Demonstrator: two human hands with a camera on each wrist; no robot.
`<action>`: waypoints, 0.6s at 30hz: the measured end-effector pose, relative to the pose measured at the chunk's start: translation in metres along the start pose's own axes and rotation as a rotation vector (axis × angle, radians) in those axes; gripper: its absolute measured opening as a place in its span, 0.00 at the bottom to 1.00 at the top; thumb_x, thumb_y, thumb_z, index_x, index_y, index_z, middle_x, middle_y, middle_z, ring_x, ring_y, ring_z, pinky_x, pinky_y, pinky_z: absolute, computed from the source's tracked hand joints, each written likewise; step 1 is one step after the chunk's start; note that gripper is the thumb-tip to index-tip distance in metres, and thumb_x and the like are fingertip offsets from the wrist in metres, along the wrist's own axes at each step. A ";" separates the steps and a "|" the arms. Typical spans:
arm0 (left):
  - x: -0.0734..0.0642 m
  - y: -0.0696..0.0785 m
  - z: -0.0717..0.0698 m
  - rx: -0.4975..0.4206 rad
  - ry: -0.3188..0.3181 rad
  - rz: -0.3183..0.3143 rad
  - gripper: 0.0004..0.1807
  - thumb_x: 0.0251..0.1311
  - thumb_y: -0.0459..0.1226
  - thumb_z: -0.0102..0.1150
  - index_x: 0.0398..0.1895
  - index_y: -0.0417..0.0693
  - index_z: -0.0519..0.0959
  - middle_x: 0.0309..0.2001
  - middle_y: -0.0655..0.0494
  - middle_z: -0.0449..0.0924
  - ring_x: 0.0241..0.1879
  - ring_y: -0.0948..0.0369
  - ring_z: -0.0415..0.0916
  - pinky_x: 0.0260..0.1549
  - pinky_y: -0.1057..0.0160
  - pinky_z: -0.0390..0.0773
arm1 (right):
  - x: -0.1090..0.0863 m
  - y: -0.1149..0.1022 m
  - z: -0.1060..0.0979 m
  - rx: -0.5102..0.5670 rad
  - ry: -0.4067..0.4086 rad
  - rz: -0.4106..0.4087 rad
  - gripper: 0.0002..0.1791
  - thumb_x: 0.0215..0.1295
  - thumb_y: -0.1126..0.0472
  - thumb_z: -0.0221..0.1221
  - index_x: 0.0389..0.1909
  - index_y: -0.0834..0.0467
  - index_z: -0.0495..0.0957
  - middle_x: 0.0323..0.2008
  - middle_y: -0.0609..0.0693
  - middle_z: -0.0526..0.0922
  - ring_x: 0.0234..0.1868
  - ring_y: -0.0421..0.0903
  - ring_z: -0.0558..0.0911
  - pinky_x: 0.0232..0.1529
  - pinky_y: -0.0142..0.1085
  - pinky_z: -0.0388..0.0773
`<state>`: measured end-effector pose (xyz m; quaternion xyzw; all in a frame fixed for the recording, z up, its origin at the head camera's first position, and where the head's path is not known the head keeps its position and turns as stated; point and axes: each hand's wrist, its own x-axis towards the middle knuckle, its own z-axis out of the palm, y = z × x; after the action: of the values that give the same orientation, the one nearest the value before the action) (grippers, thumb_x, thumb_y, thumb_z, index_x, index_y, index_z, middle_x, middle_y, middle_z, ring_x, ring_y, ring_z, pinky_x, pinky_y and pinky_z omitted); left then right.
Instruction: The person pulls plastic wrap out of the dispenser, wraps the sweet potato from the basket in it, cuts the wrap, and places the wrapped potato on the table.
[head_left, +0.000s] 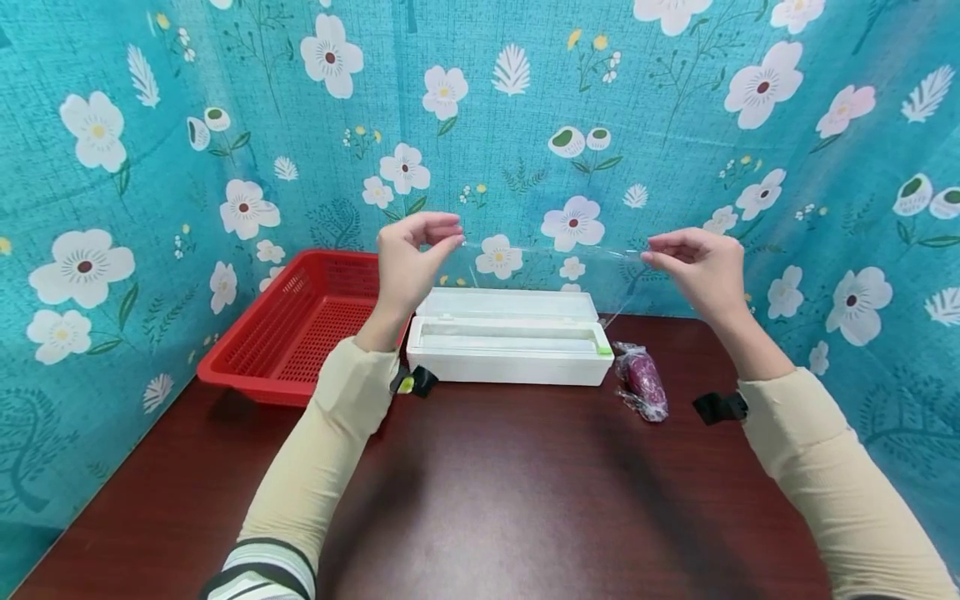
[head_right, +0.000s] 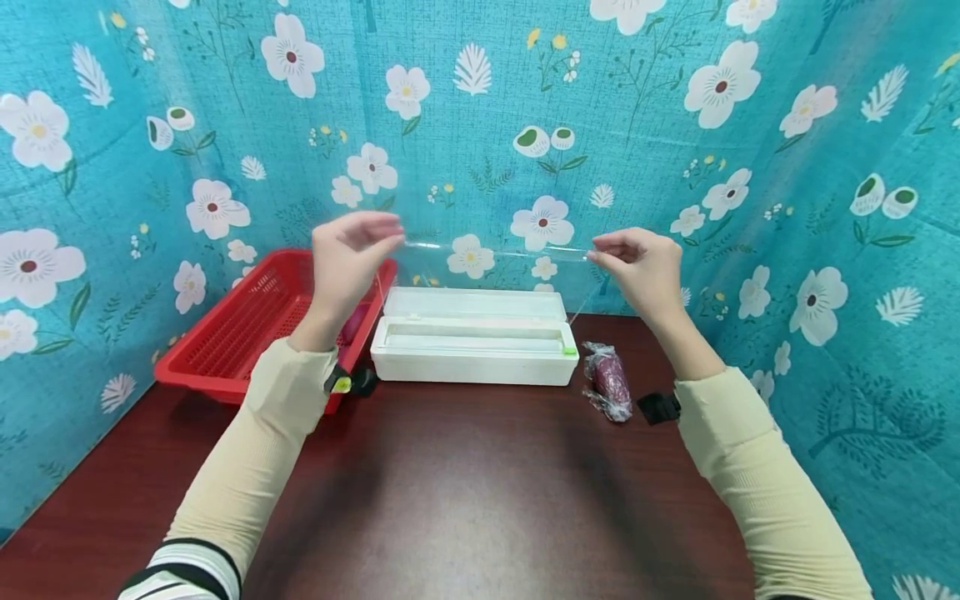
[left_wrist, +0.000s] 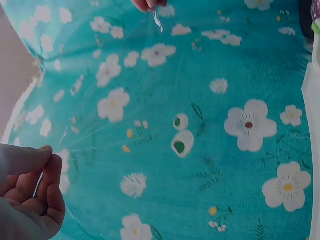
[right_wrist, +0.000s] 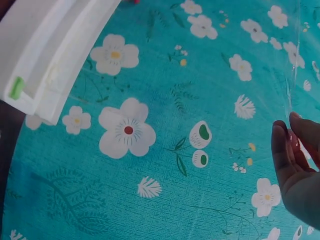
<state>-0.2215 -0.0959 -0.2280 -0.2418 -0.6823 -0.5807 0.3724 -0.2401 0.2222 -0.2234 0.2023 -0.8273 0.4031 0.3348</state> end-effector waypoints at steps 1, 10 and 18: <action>-0.005 0.002 -0.001 0.011 -0.011 0.019 0.08 0.48 0.23 0.61 0.34 0.29 0.80 0.30 0.41 0.81 0.31 0.58 0.79 0.27 0.70 0.73 | -0.005 0.000 -0.003 0.008 -0.009 0.015 0.12 0.51 0.65 0.64 0.34 0.69 0.81 0.28 0.47 0.82 0.25 0.26 0.76 0.29 0.19 0.70; -0.064 0.028 -0.014 0.009 -0.127 0.060 0.11 0.45 0.24 0.63 0.35 0.32 0.80 0.29 0.47 0.81 0.30 0.60 0.79 0.35 0.63 0.76 | -0.061 -0.007 -0.024 0.030 -0.167 0.083 0.09 0.54 0.65 0.61 0.35 0.67 0.81 0.22 0.44 0.81 0.24 0.36 0.78 0.24 0.22 0.71; -0.116 0.035 -0.021 0.012 -0.170 -0.015 0.14 0.44 0.25 0.65 0.38 0.37 0.81 0.29 0.52 0.82 0.30 0.61 0.79 0.22 0.69 0.75 | -0.107 -0.013 -0.021 -0.012 -0.329 0.119 0.09 0.53 0.67 0.62 0.34 0.66 0.80 0.17 0.50 0.79 0.16 0.40 0.77 0.19 0.29 0.74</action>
<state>-0.1198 -0.0972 -0.2967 -0.2829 -0.7168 -0.5566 0.3104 -0.1501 0.2384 -0.2833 0.2141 -0.8839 0.3787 0.1716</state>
